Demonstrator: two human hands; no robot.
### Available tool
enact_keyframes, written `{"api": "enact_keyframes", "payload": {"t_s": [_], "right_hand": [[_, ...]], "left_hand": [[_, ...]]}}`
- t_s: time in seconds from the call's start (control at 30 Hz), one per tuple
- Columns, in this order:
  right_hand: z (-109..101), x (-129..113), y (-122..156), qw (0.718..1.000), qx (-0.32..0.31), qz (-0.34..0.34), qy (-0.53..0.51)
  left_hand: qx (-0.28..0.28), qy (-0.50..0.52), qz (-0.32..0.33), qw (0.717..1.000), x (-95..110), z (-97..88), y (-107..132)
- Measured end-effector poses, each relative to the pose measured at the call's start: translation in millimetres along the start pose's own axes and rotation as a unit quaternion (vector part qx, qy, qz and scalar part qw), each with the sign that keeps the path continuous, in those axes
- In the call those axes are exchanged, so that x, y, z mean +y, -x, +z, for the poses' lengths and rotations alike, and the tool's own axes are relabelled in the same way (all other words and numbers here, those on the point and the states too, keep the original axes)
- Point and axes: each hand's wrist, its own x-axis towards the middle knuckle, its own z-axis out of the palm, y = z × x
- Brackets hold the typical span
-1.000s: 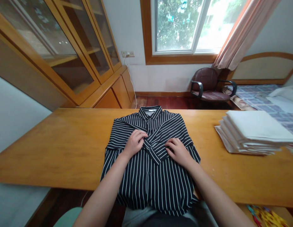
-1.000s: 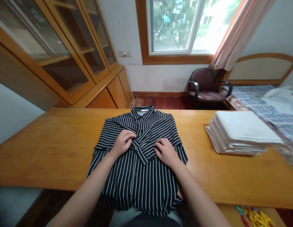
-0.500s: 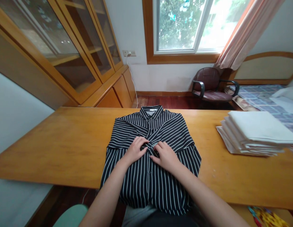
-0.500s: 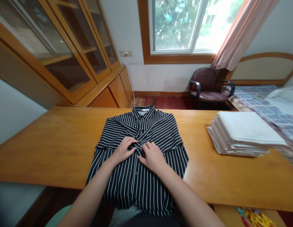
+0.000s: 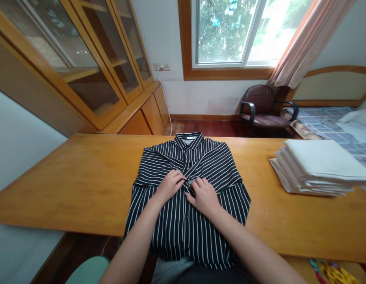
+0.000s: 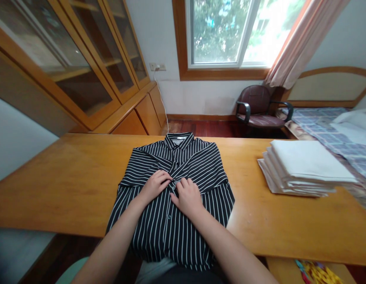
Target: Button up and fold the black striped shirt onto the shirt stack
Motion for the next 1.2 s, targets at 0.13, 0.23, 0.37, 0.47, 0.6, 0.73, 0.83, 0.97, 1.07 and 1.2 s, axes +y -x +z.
{"api": "enact_keyframes", "payload": {"t_s": [0.13,0.23,0.37,0.47,0.6,0.73,0.83,0.97,1.07,1.2], "right_hand": [[-2,-5,-4,1.000,-0.015,-0.005,0.020],[-4,-6,-5,1.000,-0.021,-0.004,0.016],[-7,-5,-3,1.000,-0.018,0.005,0.008],[-8,-4,1,1.000,-0.014,0.001,0.016],[-6,-7,6,0.999,-0.002,-0.018,0.026],[1,-5,7,0.999,0.016,-0.027,0.034],[2,1,6,0.998,0.042,-0.039,0.031],[-12,16,4,0.996,0.079,-0.026,0.031],[-27,32,1,0.996,0.084,-0.025,0.035],[-35,52,-1,0.995,0.092,-0.021,-0.017]], "left_hand": [[0.031,0.032,-0.033,0.998,-4,3.4,-3],[0.052,0.071,-0.066,0.994,-2,1.7,-6],[0.051,0.110,-0.100,0.988,7,-6.0,-12],[0.048,0.124,-0.113,0.985,13,-10.5,-16],[0.048,0.123,-0.112,0.985,17,-9.9,-18],[0.056,0.133,-0.118,0.983,19,-7.4,-18],[0.060,0.148,-0.132,0.978,22,-7.7,-18],[0.046,0.171,-0.151,0.972,26,-9.7,-21],[0.001,0.206,-0.161,0.965,32,-9.5,-27],[-0.054,0.289,-0.186,0.937,42,-0.7,-36]]}}
